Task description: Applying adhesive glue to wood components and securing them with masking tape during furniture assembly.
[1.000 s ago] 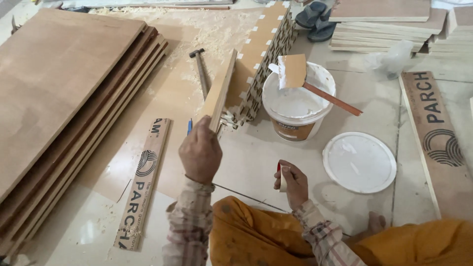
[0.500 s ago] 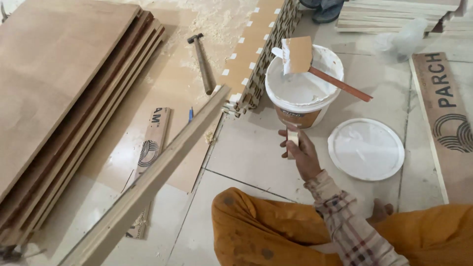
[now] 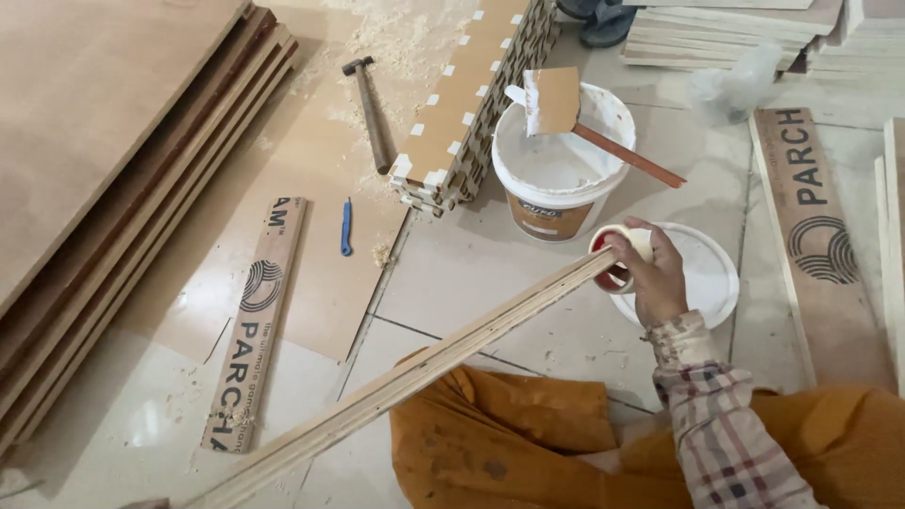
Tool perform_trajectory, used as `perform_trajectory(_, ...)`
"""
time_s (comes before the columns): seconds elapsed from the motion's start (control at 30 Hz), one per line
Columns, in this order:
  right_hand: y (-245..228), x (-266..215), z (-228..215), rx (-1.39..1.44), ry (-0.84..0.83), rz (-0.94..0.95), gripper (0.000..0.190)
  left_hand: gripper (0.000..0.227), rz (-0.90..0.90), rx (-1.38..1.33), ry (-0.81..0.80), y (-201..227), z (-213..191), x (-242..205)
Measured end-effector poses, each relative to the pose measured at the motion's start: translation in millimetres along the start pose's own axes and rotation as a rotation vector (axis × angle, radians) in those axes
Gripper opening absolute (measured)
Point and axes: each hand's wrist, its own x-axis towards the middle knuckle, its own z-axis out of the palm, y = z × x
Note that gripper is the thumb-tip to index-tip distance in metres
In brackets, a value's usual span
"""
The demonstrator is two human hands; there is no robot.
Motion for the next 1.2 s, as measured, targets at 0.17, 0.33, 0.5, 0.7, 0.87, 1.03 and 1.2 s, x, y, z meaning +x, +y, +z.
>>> perform_trajectory(0.17,52,14,-14,0.031,-0.009,-0.050,0.048,0.029,-0.102,-0.117,-0.006,-102,39,7)
perform_trajectory(0.33,75,20,-6,-0.203,0.070,-0.050,0.046,0.032,-0.399,-0.073,0.037,-142,90,22)
perform_trajectory(0.5,107,24,-3,-0.327,0.066,-0.097,0.050,0.036,-0.495,-0.163,-0.058,-226,94,0)
perform_trajectory(0.7,121,14,13,-0.344,0.020,-0.027,0.048,0.038,-0.592,-0.124,-0.080,-267,79,-11)
perform_trajectory(0.87,142,11,14,-0.368,0.000,-0.040,0.049,0.041,-0.612,-0.044,-0.075,-274,76,-15)
perform_trajectory(1.03,138,11,18,-0.439,0.006,-0.042,0.050,0.043,-0.665,0.003,-0.093,-290,76,-5)
perform_trajectory(1.2,149,17,11,-0.453,-0.032,-0.052,0.053,0.083,-0.034,0.816,-0.337,-205,112,37)
